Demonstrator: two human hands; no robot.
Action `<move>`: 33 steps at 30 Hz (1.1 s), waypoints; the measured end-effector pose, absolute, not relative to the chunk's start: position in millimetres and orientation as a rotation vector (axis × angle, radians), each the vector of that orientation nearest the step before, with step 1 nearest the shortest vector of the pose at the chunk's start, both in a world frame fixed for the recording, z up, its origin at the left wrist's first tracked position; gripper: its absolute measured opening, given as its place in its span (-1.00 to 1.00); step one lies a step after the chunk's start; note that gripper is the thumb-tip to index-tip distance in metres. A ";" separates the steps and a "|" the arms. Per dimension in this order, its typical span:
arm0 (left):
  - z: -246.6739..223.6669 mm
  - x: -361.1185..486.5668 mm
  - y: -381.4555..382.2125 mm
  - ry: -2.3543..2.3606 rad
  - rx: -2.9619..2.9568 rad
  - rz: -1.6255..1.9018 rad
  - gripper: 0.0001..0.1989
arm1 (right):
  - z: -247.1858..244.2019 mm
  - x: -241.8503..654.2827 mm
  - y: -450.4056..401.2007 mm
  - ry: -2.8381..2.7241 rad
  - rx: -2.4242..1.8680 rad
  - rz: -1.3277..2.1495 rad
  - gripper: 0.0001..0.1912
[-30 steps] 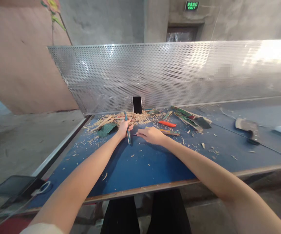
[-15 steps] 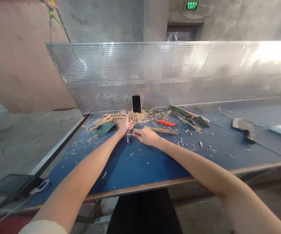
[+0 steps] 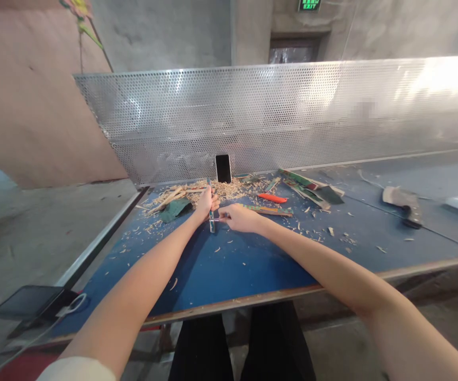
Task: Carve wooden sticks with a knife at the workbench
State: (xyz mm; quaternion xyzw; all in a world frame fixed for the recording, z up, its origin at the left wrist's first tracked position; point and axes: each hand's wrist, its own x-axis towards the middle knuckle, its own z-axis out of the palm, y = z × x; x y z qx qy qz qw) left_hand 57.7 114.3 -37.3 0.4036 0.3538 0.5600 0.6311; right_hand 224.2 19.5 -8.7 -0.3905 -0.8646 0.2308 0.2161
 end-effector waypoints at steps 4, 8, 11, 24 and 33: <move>-35.4 58.1 114.0 0.807 0.902 1.275 -0.63 | -11.1 230.6 12.8 -2.496 -1.028 0.597 -0.83; -36.0 57.9 114.4 0.803 0.885 1.269 -0.59 | -20.3 234.3 13.7 -2.376 -1.068 0.371 -0.83; -36.9 57.4 114.2 0.796 0.885 1.266 -0.57 | -26.5 232.5 17.5 -2.350 -1.064 0.302 -0.81; -37.3 56.1 112.2 0.783 0.882 1.270 -0.50 | -21.8 224.0 26.8 -2.368 -1.086 0.629 -0.81; -37.0 55.4 114.2 0.799 0.908 1.266 -0.52 | -25.1 230.2 12.8 -2.411 -1.085 0.226 -0.81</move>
